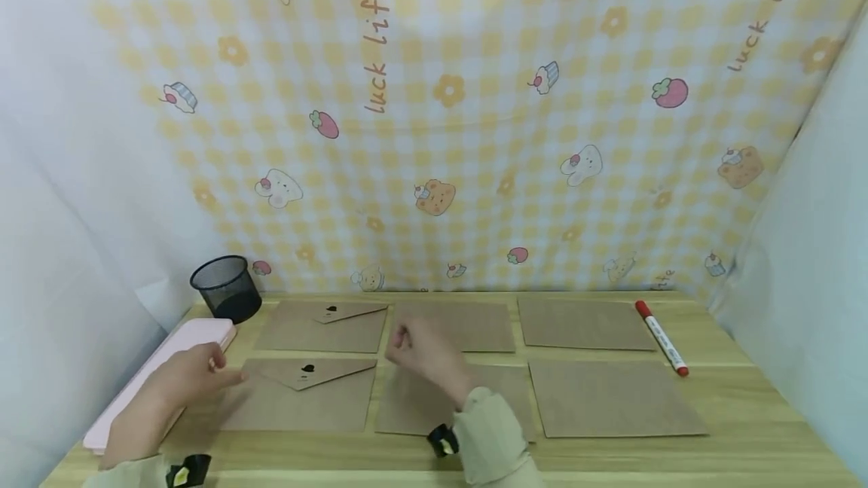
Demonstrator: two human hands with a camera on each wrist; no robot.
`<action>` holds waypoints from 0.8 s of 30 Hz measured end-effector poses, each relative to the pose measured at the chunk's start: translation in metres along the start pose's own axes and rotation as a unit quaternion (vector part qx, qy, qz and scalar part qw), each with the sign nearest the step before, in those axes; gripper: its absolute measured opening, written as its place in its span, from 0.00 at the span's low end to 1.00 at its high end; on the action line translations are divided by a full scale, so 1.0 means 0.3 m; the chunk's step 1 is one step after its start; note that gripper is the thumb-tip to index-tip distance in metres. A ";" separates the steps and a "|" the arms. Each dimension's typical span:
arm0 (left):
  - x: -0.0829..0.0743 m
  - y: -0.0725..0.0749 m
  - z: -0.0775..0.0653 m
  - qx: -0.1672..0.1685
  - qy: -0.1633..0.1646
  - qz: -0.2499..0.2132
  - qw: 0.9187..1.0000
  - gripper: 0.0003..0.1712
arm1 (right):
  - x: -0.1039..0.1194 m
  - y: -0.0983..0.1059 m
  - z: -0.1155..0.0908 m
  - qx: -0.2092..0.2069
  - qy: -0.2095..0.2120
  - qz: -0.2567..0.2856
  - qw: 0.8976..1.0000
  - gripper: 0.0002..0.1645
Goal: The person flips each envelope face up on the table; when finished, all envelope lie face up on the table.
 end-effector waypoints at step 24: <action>-0.822 -0.371 0.278 0.140 -0.292 -0.087 0.942 0.41 | -0.095 0.413 -0.117 -0.071 0.032 -0.135 0.988 0.05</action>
Point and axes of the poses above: each hand's wrist, its own z-axis towards the middle knuckle, its own y-axis out of the back of the hand, x = y × z, the point moved 7 cm from there along z, towards the middle knuckle, and after that the axes turned 13 degrees about -x, right-handed, at the moved point
